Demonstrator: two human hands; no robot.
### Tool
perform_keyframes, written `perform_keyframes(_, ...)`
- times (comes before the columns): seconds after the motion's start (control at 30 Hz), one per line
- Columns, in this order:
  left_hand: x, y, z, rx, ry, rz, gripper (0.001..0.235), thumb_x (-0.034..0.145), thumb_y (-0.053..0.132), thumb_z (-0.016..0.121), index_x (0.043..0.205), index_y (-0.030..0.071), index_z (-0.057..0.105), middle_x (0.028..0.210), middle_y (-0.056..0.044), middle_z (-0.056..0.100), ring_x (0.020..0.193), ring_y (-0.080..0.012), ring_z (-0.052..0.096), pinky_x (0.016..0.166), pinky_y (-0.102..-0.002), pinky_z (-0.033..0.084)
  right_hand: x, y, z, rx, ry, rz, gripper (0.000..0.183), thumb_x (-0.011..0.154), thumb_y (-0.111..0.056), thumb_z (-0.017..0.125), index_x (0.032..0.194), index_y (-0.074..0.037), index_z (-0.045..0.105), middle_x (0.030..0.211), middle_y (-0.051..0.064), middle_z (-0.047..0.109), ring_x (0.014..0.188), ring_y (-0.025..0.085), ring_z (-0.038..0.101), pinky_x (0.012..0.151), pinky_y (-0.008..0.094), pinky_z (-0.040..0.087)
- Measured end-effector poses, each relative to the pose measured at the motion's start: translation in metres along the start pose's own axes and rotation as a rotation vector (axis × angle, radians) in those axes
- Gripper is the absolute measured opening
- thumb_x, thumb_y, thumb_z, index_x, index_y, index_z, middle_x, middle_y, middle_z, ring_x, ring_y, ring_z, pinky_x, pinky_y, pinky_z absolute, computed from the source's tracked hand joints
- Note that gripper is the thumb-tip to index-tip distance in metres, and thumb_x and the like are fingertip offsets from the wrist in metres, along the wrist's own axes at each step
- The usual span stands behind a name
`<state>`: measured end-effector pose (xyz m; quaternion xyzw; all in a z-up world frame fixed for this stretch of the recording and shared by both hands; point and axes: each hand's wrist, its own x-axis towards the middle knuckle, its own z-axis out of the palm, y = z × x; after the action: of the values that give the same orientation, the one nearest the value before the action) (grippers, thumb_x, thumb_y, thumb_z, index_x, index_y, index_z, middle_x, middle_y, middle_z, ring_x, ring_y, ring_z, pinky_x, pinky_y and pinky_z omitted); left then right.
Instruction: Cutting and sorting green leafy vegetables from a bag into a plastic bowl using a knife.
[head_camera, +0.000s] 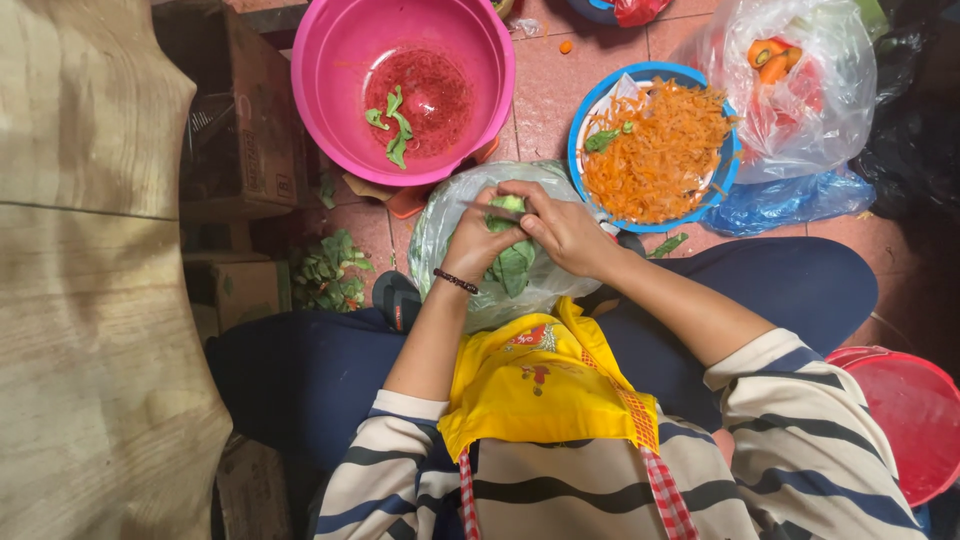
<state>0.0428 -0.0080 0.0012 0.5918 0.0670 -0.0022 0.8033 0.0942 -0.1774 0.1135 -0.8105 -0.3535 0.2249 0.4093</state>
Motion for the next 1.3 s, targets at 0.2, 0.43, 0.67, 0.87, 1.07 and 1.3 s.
perform_keyframes(0.2, 0.005, -0.032, -0.016, -0.104, 0.049, -0.078, 0.044, 0.072, -0.001, 0.088, 0.110, 0.004, 0.068, 0.097, -0.006, 0.074, 0.085, -0.0113, 0.070, 0.076, -0.027, 0.061, -0.007, 0.033, 0.001, 0.064, 0.137, 0.016, 0.049, 0.106, -0.040, 0.028, 0.150, -0.021, 0.038, 0.086, 0.014, 0.060, 0.076, 0.046, 0.064, 0.075, 0.056, 0.051)
perform_keyframes(0.43, 0.011, -0.033, -0.018, -0.399, -0.036, -0.109, 0.046, 0.081, -0.012, 0.075, 0.118, 0.004, 0.052, 0.125, -0.019, 0.068, 0.105, -0.0239, 0.073, 0.089, -0.037, 0.063, -0.001, 0.026, 0.010, 0.035, 0.089, -0.077, 0.032, 0.107, -0.035, 0.037, 0.123, -0.015, 0.055, 0.088, 0.023, 0.067, 0.082, 0.052, 0.065, 0.072, 0.060, 0.051)
perform_keyframes(0.67, 0.003, 0.028, -0.008, -0.539, 0.085, -0.176, 0.040, 0.085, -0.011, 0.070, 0.112, 0.009, 0.050, 0.102, -0.012, 0.067, 0.095, -0.0310, 0.074, 0.082, -0.047, 0.064, 0.000, 0.053, 0.009, 0.124, 0.221, -0.101, 0.041, 0.108, -0.035, 0.032, 0.133, -0.014, 0.056, 0.090, 0.017, 0.067, 0.080, 0.041, 0.065, 0.076, 0.051, 0.053)
perform_keyframes(0.87, 0.005, -0.002, -0.003, -0.314, -0.022, -0.166, 0.046, 0.085, 0.001, 0.080, 0.118, 0.005, 0.049, 0.095, -0.008, 0.063, 0.084, -0.0226, 0.071, 0.068, -0.040, 0.066, -0.001, 0.060, 0.009, 0.092, 0.176, -0.071, 0.051, 0.105, -0.045, 0.027, 0.146, -0.020, 0.043, 0.075, 0.008, 0.056, 0.063, 0.034, 0.059, 0.067, 0.047, 0.050)
perform_keyframes(1.07, 0.001, -0.022, 0.001, 0.063, -0.020, -0.095, 0.050, 0.072, 0.006, 0.093, 0.109, 0.006, 0.059, 0.095, -0.008, 0.070, 0.088, -0.0156, 0.068, 0.080, -0.033, 0.061, -0.005, 0.028, 0.007, -0.040, 0.030, -0.066, 0.060, 0.103, -0.051, 0.024, 0.158, -0.026, 0.033, 0.089, 0.023, 0.065, 0.079, 0.054, 0.063, 0.074, 0.064, 0.051)
perform_keyframes(1.3, -0.005, -0.001, 0.010, 0.488, 0.042, -0.089, 0.027, 0.081, 0.015, 0.081, 0.102, 0.005, 0.067, 0.092, -0.015, 0.077, 0.096, -0.0257, 0.074, 0.088, -0.041, 0.058, -0.006, 0.051, 0.018, -0.097, 0.032, -0.080, 0.056, 0.102, -0.050, 0.027, 0.153, -0.027, 0.038, 0.106, 0.022, 0.071, 0.092, 0.052, 0.067, 0.080, 0.063, 0.054)
